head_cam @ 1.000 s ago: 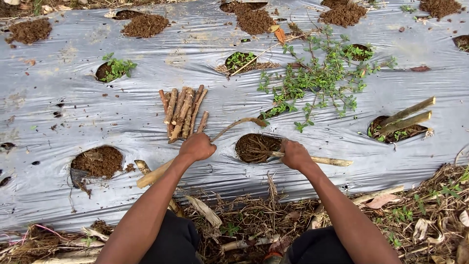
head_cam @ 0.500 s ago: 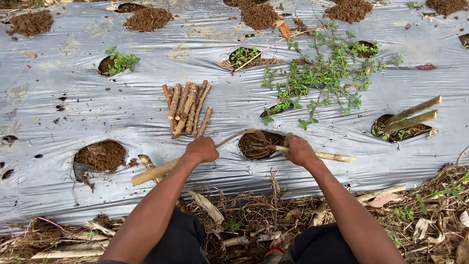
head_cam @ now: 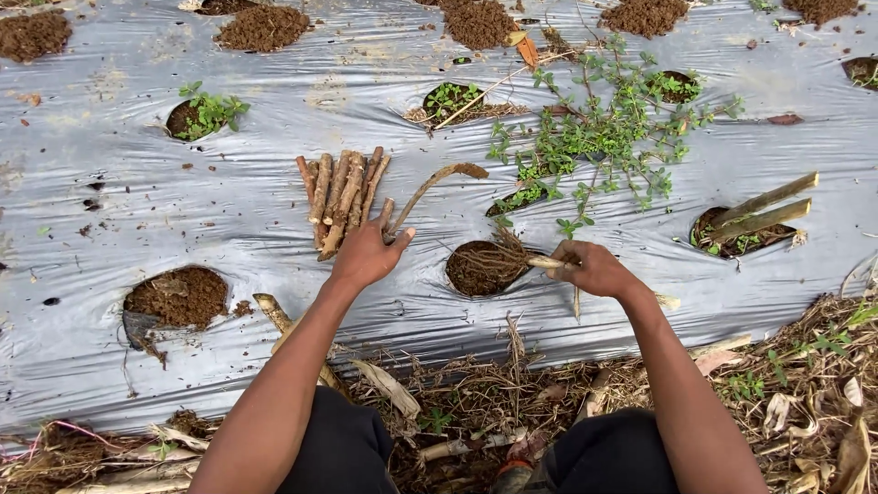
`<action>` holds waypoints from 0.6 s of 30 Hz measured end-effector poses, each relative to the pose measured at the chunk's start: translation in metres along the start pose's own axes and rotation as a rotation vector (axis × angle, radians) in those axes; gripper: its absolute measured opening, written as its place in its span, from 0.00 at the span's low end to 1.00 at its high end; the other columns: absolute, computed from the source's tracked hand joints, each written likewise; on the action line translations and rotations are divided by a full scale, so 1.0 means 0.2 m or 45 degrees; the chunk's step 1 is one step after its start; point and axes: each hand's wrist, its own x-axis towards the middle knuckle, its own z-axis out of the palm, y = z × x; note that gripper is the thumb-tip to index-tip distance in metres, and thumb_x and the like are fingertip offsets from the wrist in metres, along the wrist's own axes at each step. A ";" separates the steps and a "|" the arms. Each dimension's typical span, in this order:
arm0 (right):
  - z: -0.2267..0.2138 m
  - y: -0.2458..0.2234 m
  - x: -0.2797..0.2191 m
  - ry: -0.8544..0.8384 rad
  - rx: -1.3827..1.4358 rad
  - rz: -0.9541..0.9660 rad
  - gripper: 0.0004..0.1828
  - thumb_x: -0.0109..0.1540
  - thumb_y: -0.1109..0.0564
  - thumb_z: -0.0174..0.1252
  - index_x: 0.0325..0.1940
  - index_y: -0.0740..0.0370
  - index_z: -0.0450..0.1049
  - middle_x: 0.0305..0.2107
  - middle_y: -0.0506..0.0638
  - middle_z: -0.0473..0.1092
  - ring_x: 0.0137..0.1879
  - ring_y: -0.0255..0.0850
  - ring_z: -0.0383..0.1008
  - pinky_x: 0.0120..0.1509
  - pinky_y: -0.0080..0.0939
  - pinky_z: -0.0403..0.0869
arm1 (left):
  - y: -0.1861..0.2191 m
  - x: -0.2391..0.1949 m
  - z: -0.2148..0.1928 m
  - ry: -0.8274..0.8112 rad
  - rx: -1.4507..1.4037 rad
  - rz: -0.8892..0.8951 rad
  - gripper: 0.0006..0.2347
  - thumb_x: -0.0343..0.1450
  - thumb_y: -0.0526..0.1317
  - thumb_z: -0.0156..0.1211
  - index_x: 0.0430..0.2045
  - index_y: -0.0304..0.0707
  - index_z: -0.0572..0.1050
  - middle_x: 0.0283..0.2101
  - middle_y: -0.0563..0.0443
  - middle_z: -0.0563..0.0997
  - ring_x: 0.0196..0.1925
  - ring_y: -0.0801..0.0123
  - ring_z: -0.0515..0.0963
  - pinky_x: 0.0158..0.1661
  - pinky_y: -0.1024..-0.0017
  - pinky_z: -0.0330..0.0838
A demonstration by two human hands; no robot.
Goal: Digging holes through plastic mulch in a field to prepare for planting cuttings.
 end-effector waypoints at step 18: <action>0.01 0.50 0.02 -0.717 -0.577 0.694 0.27 0.49 0.48 0.76 0.53 0.50 0.87 0.48 0.54 0.83 0.58 0.55 0.81 0.64 0.51 0.76 | 0.04 0.22 0.24 0.038 -0.483 0.121 0.16 0.75 0.46 0.44 0.44 0.30 0.71 0.38 0.24 0.82 0.43 0.29 0.83 0.39 0.42 0.78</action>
